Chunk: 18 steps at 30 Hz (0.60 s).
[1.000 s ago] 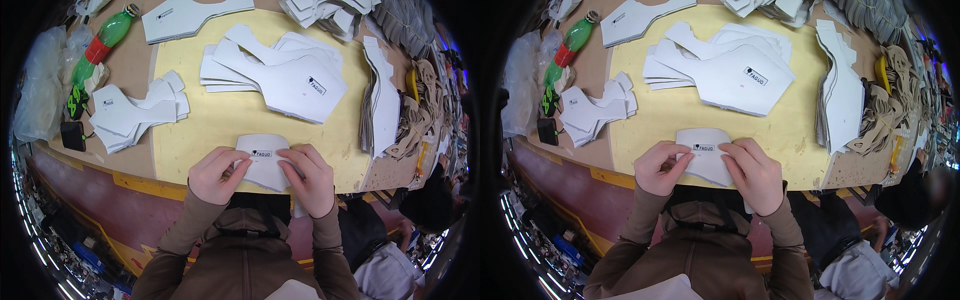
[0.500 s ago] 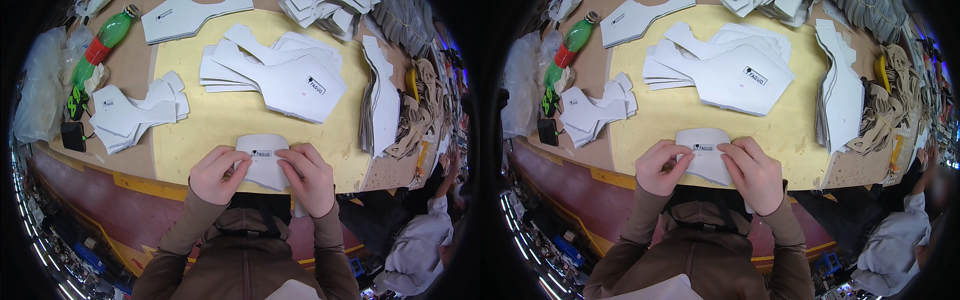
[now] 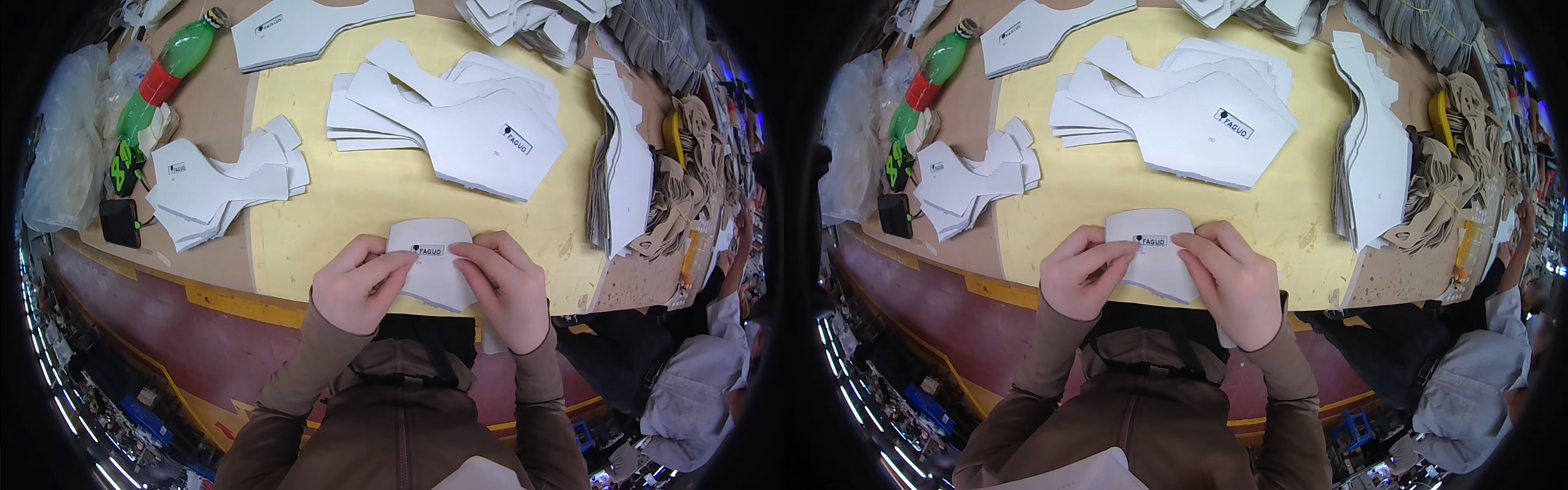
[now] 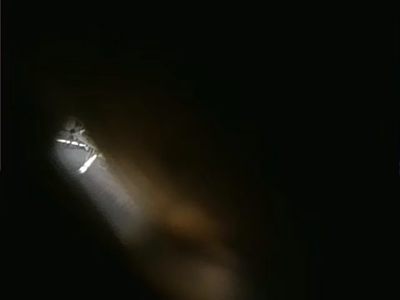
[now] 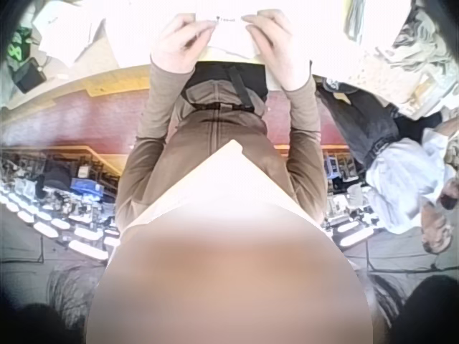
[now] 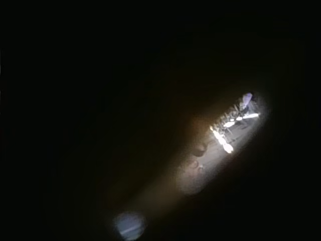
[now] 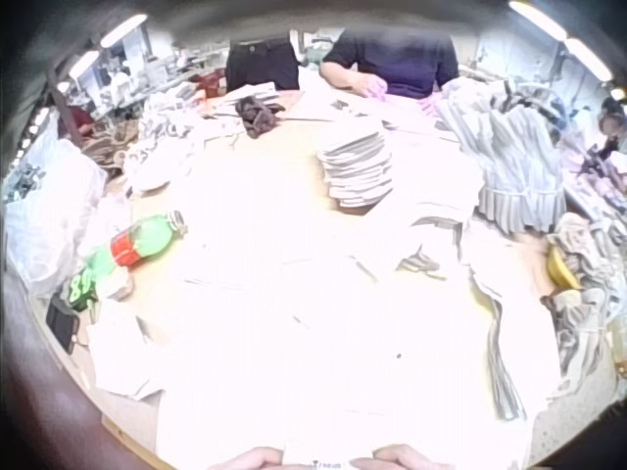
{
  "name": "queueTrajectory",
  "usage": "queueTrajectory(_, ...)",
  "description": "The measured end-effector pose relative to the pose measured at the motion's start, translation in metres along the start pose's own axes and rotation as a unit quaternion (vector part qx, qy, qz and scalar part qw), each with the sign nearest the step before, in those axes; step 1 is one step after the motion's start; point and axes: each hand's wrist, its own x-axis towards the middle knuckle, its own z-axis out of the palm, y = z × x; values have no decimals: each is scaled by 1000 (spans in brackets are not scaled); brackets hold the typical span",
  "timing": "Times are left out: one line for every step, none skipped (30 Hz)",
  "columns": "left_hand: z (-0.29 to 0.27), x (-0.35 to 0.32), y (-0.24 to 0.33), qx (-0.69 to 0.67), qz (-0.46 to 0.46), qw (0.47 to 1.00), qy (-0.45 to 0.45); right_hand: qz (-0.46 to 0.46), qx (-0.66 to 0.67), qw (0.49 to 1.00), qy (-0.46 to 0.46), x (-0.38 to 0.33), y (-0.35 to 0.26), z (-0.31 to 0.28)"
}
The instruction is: The person repeatedly picks up white paper cutouts, folds them, and presses small rectangular labels onto them. They handle the items one at a time, stacking finished pieces on the table. Other workers are visible in the background performing similar tasks.
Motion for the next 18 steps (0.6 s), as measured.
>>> queueTrajectory(0,0,0,2,9,1000,1,2,3,1000,-2,0,0,0)
queueTrajectory(0,0,-1,8,9,1000,-1,3,5,1000,-3,0,0,-1)
queueTrajectory(0,0,-1,14,9,1000,-3,5,8,1000,-5,0,0,-1)
queueTrajectory(0,0,-1,21,9,1000,-5,9,11,1000,-8,0,0,-1)
queueTrajectory(1,0,-1,19,8,1000,-5,5,6,1000,-11,0,0,-2)
queueTrajectory(1,0,-1,18,7,1000,-6,4,2,1000,-16,0,0,-2)
queueTrajectory(1,0,-1,13,4,1000,-7,6,-4,1000,-21,0,0,-3)
queueTrajectory(1,0,-1,17,6,1000,-7,-2,-14,1000,-27,-1,0,-3)
queueTrajectory(0,0,0,18,6,1000,-8,-8,-26,999,-34,-2,0,-4)
queueTrajectory(0,0,0,19,5,1000,-9,-13,-38,998,-41,-2,0,-4)
queueTrajectory(0,0,0,18,4,1000,-10,-18,-47,998,-40,-3,0,-4)
queueTrajectory(0,0,1,18,3,1000,-11,-24,-55,997,-38,-3,0,-3)
queueTrajectory(0,0,1,18,3,1000,-12,-26,-64,997,-37,-4,0,-3)
queueTrajectory(-1,0,1,24,6,1000,-13,-33,-73,996,-34,-4,0,-2)
queueTrajectory(-2,0,1,30,9,999,-15,-37,-82,995,-32,-5,-1,-2)
queueTrajectory(-2,-1,1,32,7,999,-16,-39,-90,995,-30,-5,-1,-1)
queueTrajectory(-3,-1,2,33,11,999,-12,-46,-94,994,-26,-5,-1,-1)
queueTrajectory(-3,-2,2,31,9,999,-8,-50,-97,994,-22,-5,-1,-1)
